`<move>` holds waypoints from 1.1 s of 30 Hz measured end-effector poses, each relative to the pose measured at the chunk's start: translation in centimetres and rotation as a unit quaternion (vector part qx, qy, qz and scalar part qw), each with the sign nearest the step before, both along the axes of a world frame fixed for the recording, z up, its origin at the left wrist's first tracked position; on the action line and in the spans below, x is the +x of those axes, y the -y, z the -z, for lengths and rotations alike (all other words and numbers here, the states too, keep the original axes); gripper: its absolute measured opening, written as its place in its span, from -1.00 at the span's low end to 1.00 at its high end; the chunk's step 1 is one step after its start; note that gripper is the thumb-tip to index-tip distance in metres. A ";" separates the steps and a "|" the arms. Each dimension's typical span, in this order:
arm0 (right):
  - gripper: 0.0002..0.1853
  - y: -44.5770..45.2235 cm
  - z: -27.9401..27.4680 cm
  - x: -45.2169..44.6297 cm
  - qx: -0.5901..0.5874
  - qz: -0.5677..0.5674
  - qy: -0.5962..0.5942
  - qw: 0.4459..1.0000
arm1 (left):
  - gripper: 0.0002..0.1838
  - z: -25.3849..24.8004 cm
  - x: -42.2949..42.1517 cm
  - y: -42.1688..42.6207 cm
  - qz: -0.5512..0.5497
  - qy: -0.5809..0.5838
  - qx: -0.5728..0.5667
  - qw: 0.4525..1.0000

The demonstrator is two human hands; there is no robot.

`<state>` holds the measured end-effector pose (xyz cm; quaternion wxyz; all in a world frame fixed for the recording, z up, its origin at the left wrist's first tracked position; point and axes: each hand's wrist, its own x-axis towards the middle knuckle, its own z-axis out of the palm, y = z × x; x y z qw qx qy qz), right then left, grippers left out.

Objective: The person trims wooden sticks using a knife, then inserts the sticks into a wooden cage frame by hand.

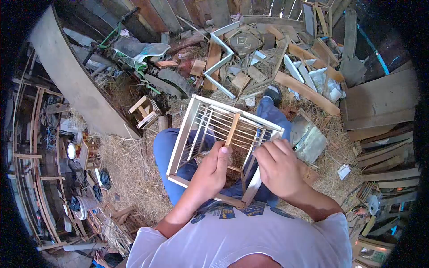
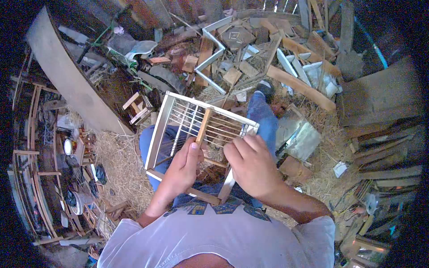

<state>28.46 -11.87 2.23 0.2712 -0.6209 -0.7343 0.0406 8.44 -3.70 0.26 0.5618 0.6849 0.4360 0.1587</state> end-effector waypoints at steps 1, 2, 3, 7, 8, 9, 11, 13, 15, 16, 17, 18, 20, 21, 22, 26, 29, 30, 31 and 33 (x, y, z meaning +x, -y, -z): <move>-0.82 -0.1 -0.2 -0.3 -0.006 -0.005 0.007 1.000 | -0.51 0.2 -0.1 0.0 -0.005 0.014 -0.006 1.000; -0.82 -0.2 -0.3 -0.6 -0.012 -0.009 0.014 1.000 | -0.51 0.4 -0.4 0.0 -0.005 0.021 -0.008 1.000; -0.82 -0.2 -0.4 -1.0 -0.011 -0.005 0.014 1.000 | -0.51 0.6 -0.7 0.1 -0.005 0.028 -0.011 1.000; -0.86 -0.5 -1.0 -2.6 0.010 0.008 0.026 1.000 | -0.53 0.7 -1.9 0.0 -0.014 0.062 -0.049 0.997; -0.88 -0.5 -1.2 -2.9 0.004 0.001 0.035 0.999 | -0.53 0.7 -2.2 -0.1 -0.016 0.068 -0.060 0.996; -0.88 -0.7 -1.3 -3.3 0.002 0.004 0.037 0.999 | -0.53 0.5 -2.4 -0.3 -0.013 0.070 -0.062 0.996; -0.89 -0.8 -1.4 -4.2 0.010 -0.002 0.053 0.999 | -0.54 0.1 -3.1 -0.6 -0.002 0.025 -0.050 0.998; -0.89 -0.6 -1.7 -5.1 0.015 0.011 0.056 0.998 | -0.54 -0.1 -3.8 -0.8 -0.001 0.045 -0.077 0.996; -0.89 -0.3 -2.0 -5.5 0.019 0.028 0.058 0.998 | -0.55 -0.2 -4.6 -1.1 0.000 0.064 -0.104 0.993; -0.89 0.0 -2.4 -5.8 0.019 0.032 0.061 0.997 | -0.55 -0.2 -4.9 -1.3 0.010 0.068 -0.100 0.993; -0.88 0.4 -2.9 -6.0 0.012 0.044 0.068 0.997 | -0.56 -0.2 -5.2 -1.5 0.021 0.071 -0.096 0.993; -0.87 0.7 -3.4 -6.3 0.005 0.058 0.075 0.995 | -0.56 -0.3 -5.4 -1.5 0.028 0.073 -0.097 0.992; -0.86 1.2 -3.8 -6.8 -0.005 0.066 0.098 0.993 | -0.57 -0.4 -5.4 -1.6 0.049 0.114 -0.121 0.985; -0.86 1.4 -3.5 -7.1 0.009 0.077 0.104 0.992 | -0.57 -0.5 -5.4 -1.5 0.057 0.114 -0.124 0.984; -0.86 1.5 -3.3 -7.3 0.022 0.088 0.109 0.990 | -0.57 -0.5 -5.5 -1.5 0.062 0.106 -0.123 0.985; -0.86 2.4 -2.6 -7.9 0.013 0.101 0.087 0.991 | -0.58 -0.4 -5.6 -1.3 0.077 0.073 -0.134 0.985; -0.85 2.8 -2.9 -8.4 0.014 0.100 0.082 0.992 | -0.55 -1.1 -5.6 -1.0 0.087 0.046 -0.095 0.991; -0.85 2.8 -2.9 -8.4 0.018 0.105 0.086 0.991 | -0.55 -1.3 -5.5 -0.8 0.086 0.045 -0.095 0.991; -0.85 2.8 -3.1 -8.3 0.024 0.108 0.092 0.990 | -0.54 -1.4 -5.4 -0.5 0.080 0.049 -0.094 0.991; -0.86 2.9 -3.5 -8.1 0.025 0.099 0.100 0.990 | -0.53 -1.2 -5.3 0.1 0.068 0.062 -0.085 0.992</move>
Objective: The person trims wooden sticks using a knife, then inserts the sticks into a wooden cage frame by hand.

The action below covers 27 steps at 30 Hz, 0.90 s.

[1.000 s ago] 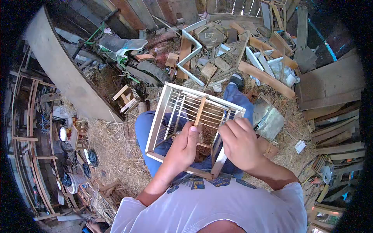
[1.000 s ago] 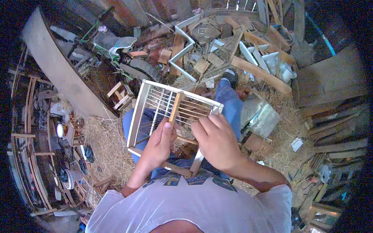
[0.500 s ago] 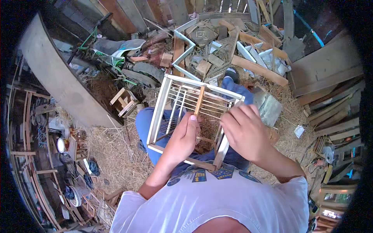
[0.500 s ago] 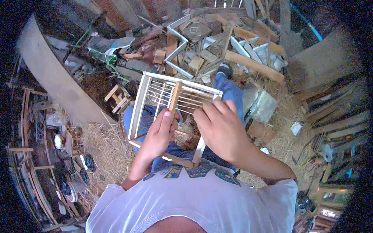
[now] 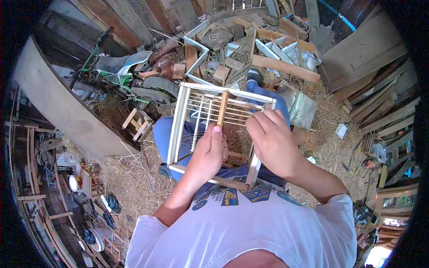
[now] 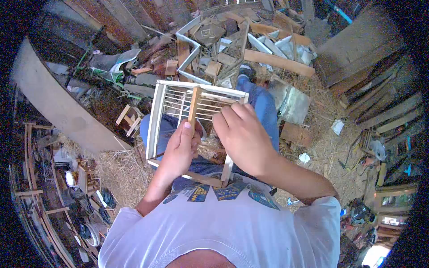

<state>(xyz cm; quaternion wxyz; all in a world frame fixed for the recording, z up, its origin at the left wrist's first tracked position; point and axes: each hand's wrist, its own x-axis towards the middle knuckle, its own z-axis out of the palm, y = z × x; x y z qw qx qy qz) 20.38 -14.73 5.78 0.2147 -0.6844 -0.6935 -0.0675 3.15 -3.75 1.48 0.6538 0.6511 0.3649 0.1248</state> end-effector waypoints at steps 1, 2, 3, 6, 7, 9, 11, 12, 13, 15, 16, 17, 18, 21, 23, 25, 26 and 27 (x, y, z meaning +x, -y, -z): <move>-0.86 0.2 -0.2 0.2 -0.002 -0.006 0.008 1.000 | -0.53 0.4 0.0 0.3 -0.003 -0.001 0.002 1.000; -0.86 0.3 -0.2 0.4 0.001 -0.008 0.007 1.000 | -0.53 0.7 0.0 0.4 -0.008 -0.006 0.029 1.000; -0.87 0.3 -0.3 0.6 0.007 -0.015 -0.005 1.000 | -0.53 0.8 0.1 0.5 -0.013 -0.010 0.058 0.998; -0.87 0.1 -0.6 1.3 0.017 -0.025 -0.032 0.999 | -0.53 0.0 0.6 0.8 -0.018 -0.005 0.059 0.998; -0.87 0.1 -0.7 1.4 0.015 -0.024 -0.046 0.999 | -0.53 -0.2 0.7 0.9 -0.019 -0.011 0.050 0.999; -0.86 -0.4 -0.4 1.1 0.024 -0.037 -0.053 0.998 | -0.52 -0.3 1.0 1.0 -0.014 -0.006 0.079 0.997; -0.85 -0.4 -0.3 0.8 0.031 -0.052 -0.061 0.996 | -0.52 -0.4 1.0 1.3 -0.012 -0.003 0.107 0.994; -0.86 -0.4 -0.5 0.7 0.037 -0.032 -0.059 0.997 | -0.52 -0.7 1.0 1.2 -0.009 0.001 0.077 0.997; -0.86 -0.5 -0.8 0.8 0.042 -0.012 -0.056 0.997 | -0.52 -0.9 1.0 1.0 -0.008 0.006 0.046 0.999; -0.88 -0.3 -1.5 0.7 0.036 -0.025 -0.020 0.999 | -0.54 -1.1 0.6 1.1 -0.014 0.013 0.038 0.999; -0.90 -0.1 -1.8 0.8 0.032 -0.031 0.017 0.999 | -0.55 -1.1 0.3 1.1 -0.018 0.033 0.001 0.999; -0.90 0.0 -2.1 0.9 0.029 -0.033 0.016 0.999 | -0.56 -1.3 0.2 1.2 -0.020 0.052 -0.036 0.998; -0.91 0.0 -2.4 1.1 0.001 -0.028 0.024 0.999 | -0.56 -1.9 0.1 1.3 -0.042 0.060 -0.088 0.993; -0.90 -0.4 -2.5 1.4 -0.042 -0.042 0.013 0.998 | -0.54 -1.7 -0.8 0.6 -0.038 0.094 -0.085 0.991; -0.88 -0.9 -2.1 1.2 -0.055 -0.059 -0.004 0.997 | -0.53 -1.6 -1.3 0.0 -0.073 0.091 -0.139 0.983; -0.87 -1.3 -1.7 1.1 -0.027 -0.067 -0.011 0.997 | -0.52 -1.2 -1.7 -1.0 -0.113 0.116 -0.232 0.959; -0.87 -1.6 -1.6 1.1 -0.027 -0.072 -0.011 0.997 | -0.51 -1.3 -1.6 -1.5 -0.144 0.114 -0.223 0.957; -0.88 -1.8 -1.5 1.1 -0.026 -0.066 -0.013 0.997 | -0.53 -1.8 -1.5 -1.6 -0.182 0.120 -0.229 0.949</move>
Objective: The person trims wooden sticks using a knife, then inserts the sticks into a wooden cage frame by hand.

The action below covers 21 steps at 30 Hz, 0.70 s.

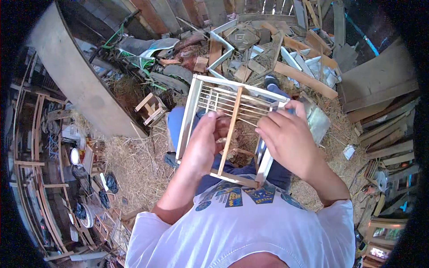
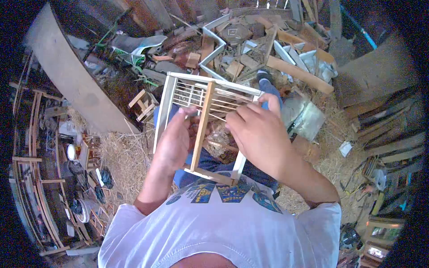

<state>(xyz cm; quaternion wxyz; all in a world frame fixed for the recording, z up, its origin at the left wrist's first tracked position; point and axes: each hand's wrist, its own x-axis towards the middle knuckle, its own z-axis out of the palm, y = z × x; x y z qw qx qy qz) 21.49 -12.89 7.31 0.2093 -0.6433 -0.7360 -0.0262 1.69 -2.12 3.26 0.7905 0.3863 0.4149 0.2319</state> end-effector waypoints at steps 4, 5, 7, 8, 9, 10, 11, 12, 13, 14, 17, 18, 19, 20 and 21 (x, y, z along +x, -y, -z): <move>-0.92 -1.0 0.9 0.7 0.006 0.011 -0.017 1.000 | -0.54 -0.9 1.2 -1.3 -0.008 0.002 -0.024 1.000; -0.92 -1.3 0.9 1.0 0.005 0.009 -0.016 1.000 | -0.55 -0.7 1.5 -1.6 0.002 -0.012 -0.037 0.999; -0.91 -1.5 0.9 1.6 -0.016 0.014 -0.007 1.000 | -0.53 0.3 2.0 -2.3 0.003 -0.001 -0.042 0.999; -0.91 -1.6 1.0 1.9 -0.020 0.014 -0.009 1.000 | -0.52 0.8 2.2 -2.4 0.006 0.009 -0.046 0.999; -0.91 -1.8 1.2 2.3 -0.014 0.011 -0.014 1.000 | -0.52 0.9 2.5 -2.5 0.007 0.006 -0.049 0.999; -0.91 -1.8 1.3 2.6 -0.008 0.008 -0.019 1.000 | -0.54 0.8 2.9 -2.5 -0.017 0.006 -0.037 0.999; -0.91 -1.9 1.3 2.8 -0.010 0.010 -0.021 1.000 | -0.56 0.8 3.2 -2.6 -0.040 0.006 -0.025 0.999; -0.91 -2.0 1.3 3.1 -0.013 0.006 -0.031 0.999 | -0.56 0.9 3.4 -2.7 -0.039 0.004 -0.027 0.999; -0.91 -2.0 1.3 3.3 -0.016 0.000 -0.041 0.999 | -0.59 0.9 3.5 -2.7 -0.042 0.004 -0.029 0.999; -0.91 -2.1 1.4 3.5 -0.018 0.000 -0.044 0.999 | -0.61 0.9 3.6 -2.7 -0.045 0.004 -0.030 0.999; -0.92 -2.2 1.7 4.0 0.006 0.011 -0.076 0.997 | -0.65 0.7 4.4 -2.5 -0.089 0.000 -0.039 0.995; -0.92 -2.1 1.8 4.3 -0.001 0.011 -0.075 0.997 | -0.65 0.7 4.5 -2.4 -0.090 -0.002 -0.041 0.995; -0.92 -2.1 1.9 4.6 -0.008 0.011 -0.075 0.997 | -0.70 0.7 4.6 -2.4 -0.100 -0.002 -0.036 0.994; -0.92 -2.1 2.0 4.7 -0.010 0.011 -0.077 0.997 | -0.71 0.8 4.7 -2.3 -0.111 -0.002 -0.030 0.993; -0.91 -2.1 2.1 4.8 -0.002 0.003 -0.077 0.997 | -0.71 0.9 4.7 -2.3 -0.111 -0.004 -0.032 0.993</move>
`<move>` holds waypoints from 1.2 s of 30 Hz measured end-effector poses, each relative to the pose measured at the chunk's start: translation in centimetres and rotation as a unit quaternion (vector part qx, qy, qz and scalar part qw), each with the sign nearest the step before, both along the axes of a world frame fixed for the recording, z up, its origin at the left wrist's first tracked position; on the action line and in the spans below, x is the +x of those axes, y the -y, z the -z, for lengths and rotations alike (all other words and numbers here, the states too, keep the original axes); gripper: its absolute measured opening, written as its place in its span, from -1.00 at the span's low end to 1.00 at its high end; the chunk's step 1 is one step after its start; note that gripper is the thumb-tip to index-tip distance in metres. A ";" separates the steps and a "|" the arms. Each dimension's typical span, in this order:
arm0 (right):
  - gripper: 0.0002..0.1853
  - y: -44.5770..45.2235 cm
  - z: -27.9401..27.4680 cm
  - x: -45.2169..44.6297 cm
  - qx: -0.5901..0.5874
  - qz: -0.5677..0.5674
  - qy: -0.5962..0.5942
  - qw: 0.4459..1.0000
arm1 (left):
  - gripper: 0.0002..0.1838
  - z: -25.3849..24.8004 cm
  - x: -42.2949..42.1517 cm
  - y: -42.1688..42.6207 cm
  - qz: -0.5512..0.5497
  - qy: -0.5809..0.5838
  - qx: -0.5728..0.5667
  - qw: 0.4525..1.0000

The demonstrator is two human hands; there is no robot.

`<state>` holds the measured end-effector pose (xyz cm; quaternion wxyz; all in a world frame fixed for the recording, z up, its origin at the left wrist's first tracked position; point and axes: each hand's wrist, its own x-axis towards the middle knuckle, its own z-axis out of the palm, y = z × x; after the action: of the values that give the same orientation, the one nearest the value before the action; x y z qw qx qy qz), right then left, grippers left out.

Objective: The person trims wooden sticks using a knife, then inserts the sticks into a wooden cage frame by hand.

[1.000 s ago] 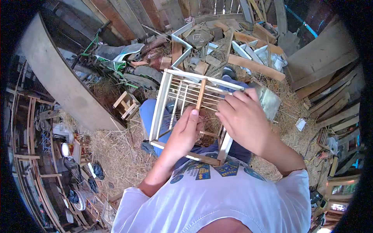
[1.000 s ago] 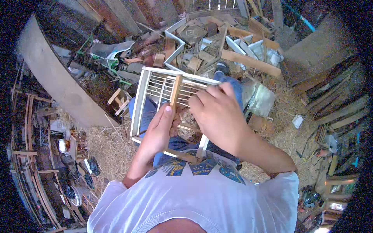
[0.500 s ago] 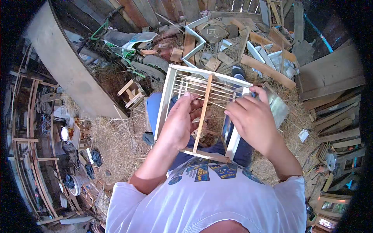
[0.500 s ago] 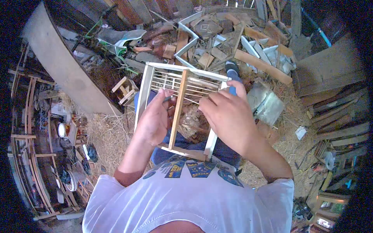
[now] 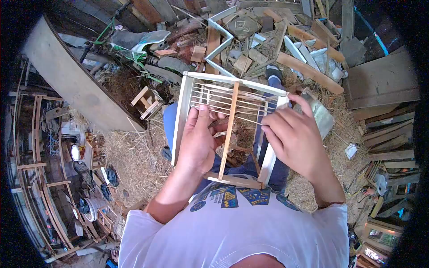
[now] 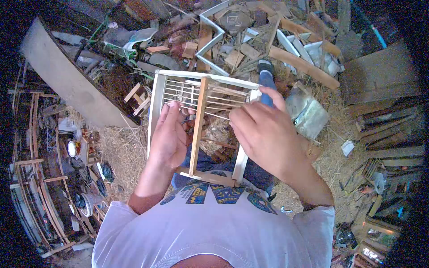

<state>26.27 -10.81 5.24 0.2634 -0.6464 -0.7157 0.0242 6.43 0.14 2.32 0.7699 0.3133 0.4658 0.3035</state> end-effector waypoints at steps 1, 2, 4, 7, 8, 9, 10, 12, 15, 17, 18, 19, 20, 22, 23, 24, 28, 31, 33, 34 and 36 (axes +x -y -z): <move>-0.90 0.0 0.0 0.0 0.009 -0.007 0.001 1.000 | -0.72 0.2 0.0 0.0 -0.001 0.005 -0.001 1.000; -0.90 0.0 0.0 0.1 0.007 -0.008 -0.001 1.000 | -0.73 0.5 -0.1 0.0 -0.001 0.010 -0.002 1.000; -0.90 0.1 -0.2 0.1 -0.017 -0.018 0.003 1.000 | -0.74 0.8 -0.3 0.1 0.000 0.016 0.003 1.000; -0.82 -0.1 0.5 0.3 0.024 -0.036 0.017 0.999 | -0.74 1.4 -0.6 0.0 0.000 0.025 0.009 1.000; -0.82 -0.2 0.7 0.4 0.023 -0.037 0.016 0.999 | -0.74 1.5 -0.7 0.0 -0.002 0.027 0.010 1.000; -0.81 -0.3 0.8 0.4 0.024 -0.047 0.004 0.999 | -0.74 1.4 -0.7 0.1 -0.003 0.027 0.009 1.000; -0.80 -0.4 0.9 0.5 0.025 -0.058 -0.008 0.998 | -0.73 1.3 -0.6 0.1 -0.008 0.015 0.012 1.000; -0.80 -0.7 1.2 0.5 0.035 -0.058 -0.010 0.998 | -0.72 1.3 -0.6 0.4 -0.012 0.004 0.014 1.000; -0.82 -0.7 0.7 0.6 0.032 -0.058 -0.020 0.998 | -0.72 1.7 -1.0 1.4 -0.024 0.010 0.038 0.999; -0.84 -0.7 0.6 0.4 0.018 -0.059 -0.031 0.998 | -0.75 1.9 -1.3 1.8 -0.049 0.011 0.002 0.999; -0.84 -0.6 0.7 0.2 0.019 -0.057 -0.035 0.998 | -0.79 2.0 -1.5 1.7 -0.042 0.024 -0.007 0.999; -0.84 -0.7 0.8 0.2 0.020 -0.054 -0.040 0.998 | -0.79 1.9 -1.6 1.6 -0.043 0.023 -0.006 0.999; -0.84 -0.7 0.8 0.1 0.021 -0.054 -0.040 0.998 | -0.80 1.9 -1.5 1.3 -0.047 0.028 -0.034 0.998; -0.85 -0.7 0.9 0.2 0.039 -0.056 -0.056 0.996 | -0.81 1.4 -1.4 1.1 -0.051 0.033 -0.060 0.996; -0.85 -0.7 0.9 0.2 0.040 -0.056 -0.056 0.996 | -0.80 0.6 -1.3 1.0 -0.040 0.064 -0.069 0.995; -0.86 -0.6 1.0 0.2 0.040 -0.053 -0.061 0.996 | -0.79 0.2 -1.1 1.0 -0.028 0.094 -0.078 0.992; -0.86 -0.5 1.1 0.2 0.042 -0.056 -0.048 0.996 | -0.75 0.6 -0.6 1.2 -0.020 0.072 -0.043 0.996; -0.86 -0.4 1.3 0.3 0.038 -0.051 -0.039 0.997 | -0.71 1.0 -0.4 1.3 -0.025 0.070 -0.035 0.997; -0.86 -0.4 1.3 0.4 0.034 -0.051 -0.039 0.997 | -0.71 0.6 -0.1 1.4 -0.034 0.068 -0.035 0.997; -0.85 -0.3 1.3 0.4 0.030 -0.052 -0.039 0.997 | -0.71 0.4 0.0 1.4 -0.032 0.067 -0.035 0.997; -0.86 -0.3 1.3 0.4 0.031 -0.050 -0.035 0.998 | -0.72 0.2 0.2 1.4 -0.042 0.058 -0.016 0.997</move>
<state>26.63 -10.54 3.90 0.3067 -0.6002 -0.7377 0.0383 6.59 -1.22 2.12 0.7871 0.2634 0.4380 0.3454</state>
